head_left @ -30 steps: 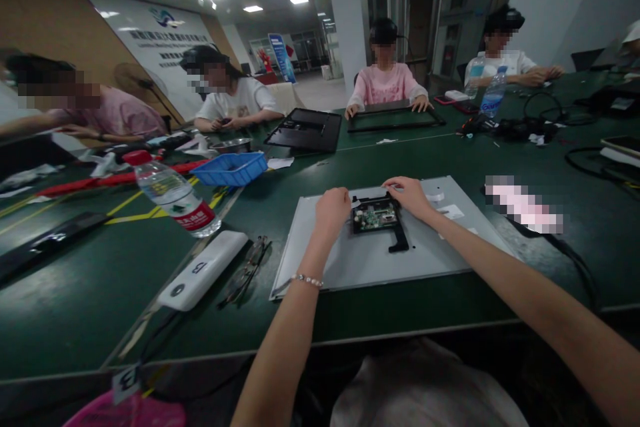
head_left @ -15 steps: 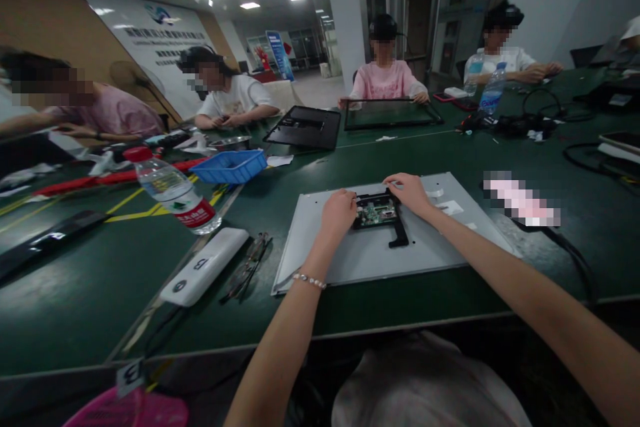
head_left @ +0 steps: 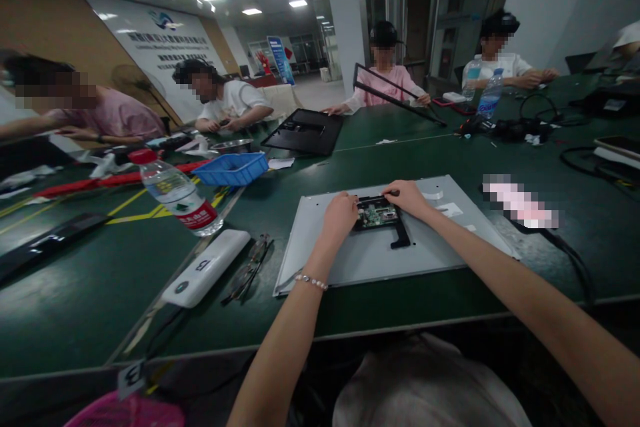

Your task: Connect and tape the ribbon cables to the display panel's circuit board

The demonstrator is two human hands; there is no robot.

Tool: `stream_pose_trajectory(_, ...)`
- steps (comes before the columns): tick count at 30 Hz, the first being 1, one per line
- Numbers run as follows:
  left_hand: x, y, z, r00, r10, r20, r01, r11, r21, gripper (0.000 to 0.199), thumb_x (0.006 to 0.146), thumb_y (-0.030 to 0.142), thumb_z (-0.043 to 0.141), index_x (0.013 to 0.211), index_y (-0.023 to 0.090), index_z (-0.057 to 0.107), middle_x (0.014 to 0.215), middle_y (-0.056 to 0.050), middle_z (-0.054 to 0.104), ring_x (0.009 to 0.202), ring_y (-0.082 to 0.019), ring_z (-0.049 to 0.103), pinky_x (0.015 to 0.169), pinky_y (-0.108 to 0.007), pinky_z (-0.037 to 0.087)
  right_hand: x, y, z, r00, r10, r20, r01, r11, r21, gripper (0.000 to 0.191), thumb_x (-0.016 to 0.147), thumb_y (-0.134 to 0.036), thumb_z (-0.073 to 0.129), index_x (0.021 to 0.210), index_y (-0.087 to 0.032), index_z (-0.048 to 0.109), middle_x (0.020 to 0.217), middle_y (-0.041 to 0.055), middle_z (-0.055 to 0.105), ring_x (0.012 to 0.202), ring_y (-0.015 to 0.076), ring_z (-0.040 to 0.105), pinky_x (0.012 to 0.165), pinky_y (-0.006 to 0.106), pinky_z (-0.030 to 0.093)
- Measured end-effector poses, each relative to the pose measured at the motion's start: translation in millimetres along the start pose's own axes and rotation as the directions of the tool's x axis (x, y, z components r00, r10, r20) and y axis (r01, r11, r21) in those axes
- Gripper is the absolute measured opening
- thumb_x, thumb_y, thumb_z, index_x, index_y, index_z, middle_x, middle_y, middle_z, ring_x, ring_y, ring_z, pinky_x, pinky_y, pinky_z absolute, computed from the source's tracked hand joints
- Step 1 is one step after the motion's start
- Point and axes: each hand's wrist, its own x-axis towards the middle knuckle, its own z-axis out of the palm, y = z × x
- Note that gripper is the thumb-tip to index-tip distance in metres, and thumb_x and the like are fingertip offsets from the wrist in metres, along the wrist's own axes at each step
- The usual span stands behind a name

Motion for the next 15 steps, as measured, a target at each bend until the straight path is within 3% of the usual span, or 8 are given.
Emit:
stream_pose_trajectory(5,0.8,-0.2,0.2,1.000,-0.018,0.015,0.018,1.000,-0.001,0.033,0.091,0.015,0.041,0.109,0.018,0.068,0.104,-0.009,0.064,0.096,-0.018,0.061,0.088,-0.026,0.046,2.1,-5.5,-2.1,1.000,-0.012,-0.009,0.012,0.999,-0.038,0.020,0.080,-0.014,0.059,0.089,-0.020,0.075,0.094,0.0049,0.073,0.090,0.0198,0.066,0.085,0.031,0.049)
stream_pose_trajectory(10,0.2,0.9,-0.7,1.000,-0.007,-0.005,0.007,1.000,0.012,0.032,0.095,0.023,0.039,0.106,0.018,0.068,0.101,-0.009,0.064,0.094,-0.019,0.061,0.085,-0.027,0.046,-1.2,3.0,-17.0,0.991,0.029,-0.133,-0.032,0.999,-0.017,0.023,0.084,-0.015,0.054,0.093,-0.020,0.074,0.097,0.0041,0.073,0.093,0.0190,0.066,0.088,0.031,0.048)
stream_pose_trajectory(15,-0.1,-0.3,-1.1,1.000,0.006,-0.019,-0.006,0.999,0.036,0.030,0.093,0.026,0.042,0.107,0.019,0.068,0.102,-0.008,0.066,0.095,-0.020,0.061,0.081,-0.028,0.047,-5.6,24.8,-25.8,1.000,0.022,0.009,-0.021,0.991,-0.132,0.021,0.083,-0.015,0.055,0.089,-0.018,0.075,0.095,0.0063,0.073,0.092,0.0210,0.066,0.086,0.031,0.048)
